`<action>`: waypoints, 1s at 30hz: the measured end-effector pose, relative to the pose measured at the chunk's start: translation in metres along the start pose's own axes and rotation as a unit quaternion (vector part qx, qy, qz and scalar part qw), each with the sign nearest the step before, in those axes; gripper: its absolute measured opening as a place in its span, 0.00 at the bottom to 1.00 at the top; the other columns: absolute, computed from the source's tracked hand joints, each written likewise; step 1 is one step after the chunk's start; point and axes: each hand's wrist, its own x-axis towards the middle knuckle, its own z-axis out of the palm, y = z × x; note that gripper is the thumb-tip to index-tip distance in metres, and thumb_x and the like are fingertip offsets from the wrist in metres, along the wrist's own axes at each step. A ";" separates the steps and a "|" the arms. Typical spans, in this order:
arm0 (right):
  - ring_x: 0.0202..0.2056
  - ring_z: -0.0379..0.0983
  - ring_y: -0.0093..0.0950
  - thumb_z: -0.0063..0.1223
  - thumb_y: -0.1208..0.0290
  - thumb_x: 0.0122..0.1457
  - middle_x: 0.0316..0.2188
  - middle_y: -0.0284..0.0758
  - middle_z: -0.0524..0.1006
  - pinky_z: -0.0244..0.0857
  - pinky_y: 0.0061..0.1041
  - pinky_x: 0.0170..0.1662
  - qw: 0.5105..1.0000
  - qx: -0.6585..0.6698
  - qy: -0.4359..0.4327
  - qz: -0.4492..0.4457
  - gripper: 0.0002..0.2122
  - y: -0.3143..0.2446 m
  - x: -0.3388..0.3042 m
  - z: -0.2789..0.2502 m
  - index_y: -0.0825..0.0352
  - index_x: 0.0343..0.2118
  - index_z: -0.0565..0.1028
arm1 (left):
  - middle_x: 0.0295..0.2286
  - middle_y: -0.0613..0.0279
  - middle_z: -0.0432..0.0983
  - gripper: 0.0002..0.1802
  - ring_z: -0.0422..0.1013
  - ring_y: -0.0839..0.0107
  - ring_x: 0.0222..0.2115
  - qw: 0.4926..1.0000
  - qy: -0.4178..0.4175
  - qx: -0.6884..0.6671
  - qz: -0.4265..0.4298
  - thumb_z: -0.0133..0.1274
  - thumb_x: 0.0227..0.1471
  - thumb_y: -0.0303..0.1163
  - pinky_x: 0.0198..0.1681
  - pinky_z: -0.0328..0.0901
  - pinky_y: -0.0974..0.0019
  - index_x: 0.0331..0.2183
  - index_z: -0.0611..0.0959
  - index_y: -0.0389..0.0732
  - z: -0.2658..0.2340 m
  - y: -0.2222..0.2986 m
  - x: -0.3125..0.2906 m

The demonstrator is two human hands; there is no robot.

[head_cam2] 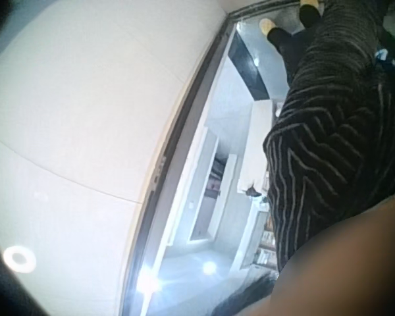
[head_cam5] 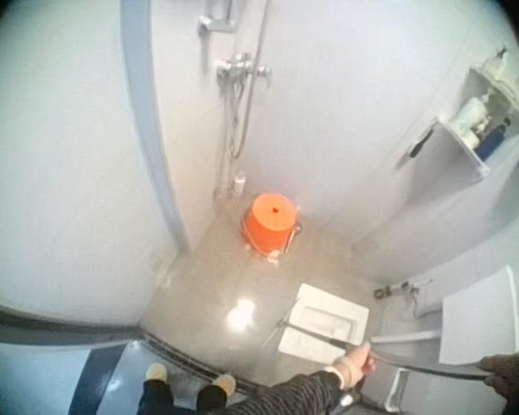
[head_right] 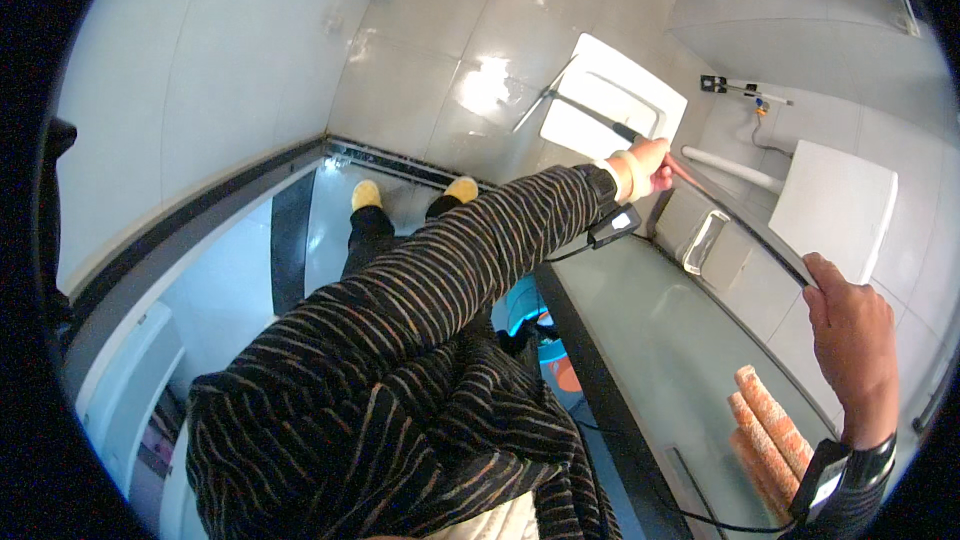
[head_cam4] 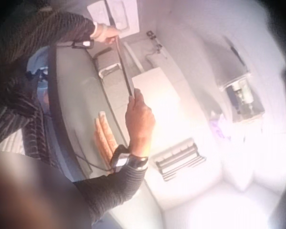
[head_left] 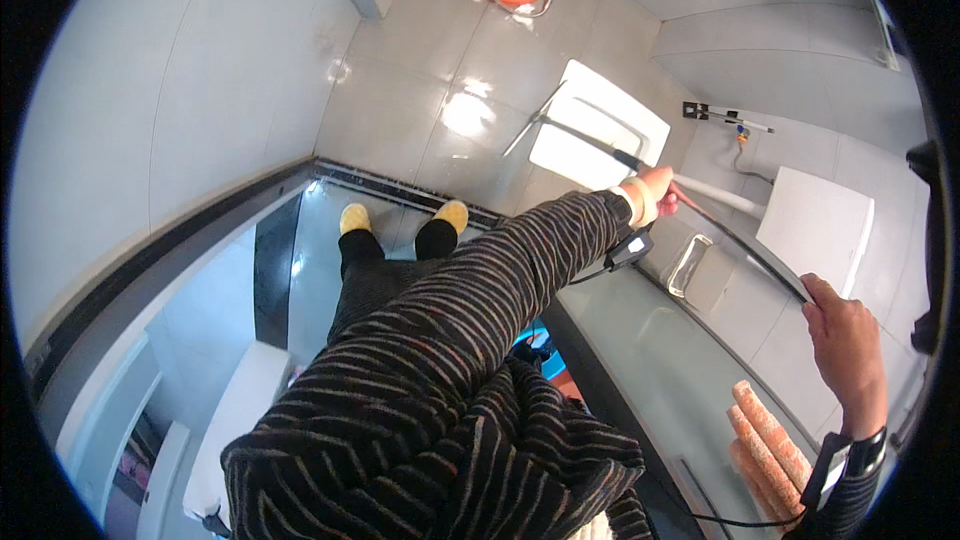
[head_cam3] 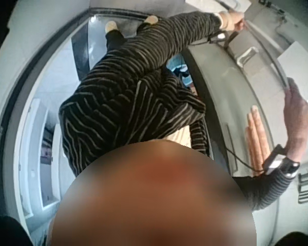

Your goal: The person fills a blue basin with water from a shower head, places a pair of slippers into the basin, and then uses a squeegee to push water across the tiled bathroom floor toward the shower area.

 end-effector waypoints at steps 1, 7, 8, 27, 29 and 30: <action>0.24 0.76 0.32 0.47 0.73 0.60 0.28 0.44 0.78 0.69 0.30 0.35 1.000 -0.015 0.008 0.017 0.15 -0.001 -0.003 0.000 0.66 0.50 0.72 | 0.17 0.66 0.63 0.09 0.61 0.76 0.14 1.000 -0.007 0.013 0.019 0.40 0.55 0.32 0.16 0.65 0.69 0.26 0.68 0.40 -0.002 0.001 -0.004; 0.21 0.75 0.28 0.47 0.76 0.60 0.32 0.45 0.79 0.69 0.26 0.33 1.000 0.009 0.021 0.018 0.16 -0.003 -0.013 0.000 0.64 0.52 0.71 | 0.18 0.58 0.68 0.16 0.63 0.72 0.13 0.993 0.011 -0.038 0.110 0.40 0.59 0.37 0.16 0.67 0.64 0.25 0.70 0.37 -0.027 0.020 -0.059; 0.21 0.73 0.31 0.47 0.77 0.58 0.29 0.45 0.77 0.68 0.28 0.32 0.999 0.027 0.032 -0.011 0.17 -0.006 -0.011 0.002 0.64 0.52 0.71 | 0.17 0.58 0.67 0.16 0.62 0.72 0.13 0.993 0.008 -0.054 0.105 0.39 0.59 0.38 0.16 0.66 0.64 0.25 0.70 0.37 -0.040 0.028 -0.071; 0.18 0.71 0.33 0.54 0.70 0.56 0.17 0.35 0.70 0.67 0.32 0.22 0.946 -0.126 0.164 -0.251 0.27 -0.048 0.070 0.103 0.49 0.59 0.61 | 0.26 0.55 0.72 0.12 0.66 0.72 0.19 0.992 0.053 -0.027 0.113 0.37 0.58 0.32 0.32 0.75 0.56 0.36 0.71 0.35 -0.186 0.060 -0.111; 0.17 0.70 0.32 0.54 0.72 0.55 0.17 0.35 0.69 0.68 0.30 0.21 0.937 -0.187 0.170 -0.239 0.30 -0.021 0.064 0.098 0.48 0.61 0.57 | 0.27 0.54 0.73 0.11 0.67 0.71 0.19 0.995 0.010 -0.044 0.092 0.38 0.56 0.30 0.33 0.75 0.56 0.37 0.72 0.34 -0.167 0.052 -0.093; 0.18 0.71 0.30 0.51 0.78 0.55 0.18 0.34 0.68 0.69 0.30 0.22 0.934 -0.240 0.164 -0.208 0.34 -0.009 0.061 0.097 0.45 0.62 0.53 | 0.26 0.54 0.73 0.11 0.67 0.71 0.19 0.996 -0.008 -0.045 0.075 0.38 0.56 0.29 0.33 0.75 0.55 0.37 0.72 0.34 -0.157 0.050 -0.084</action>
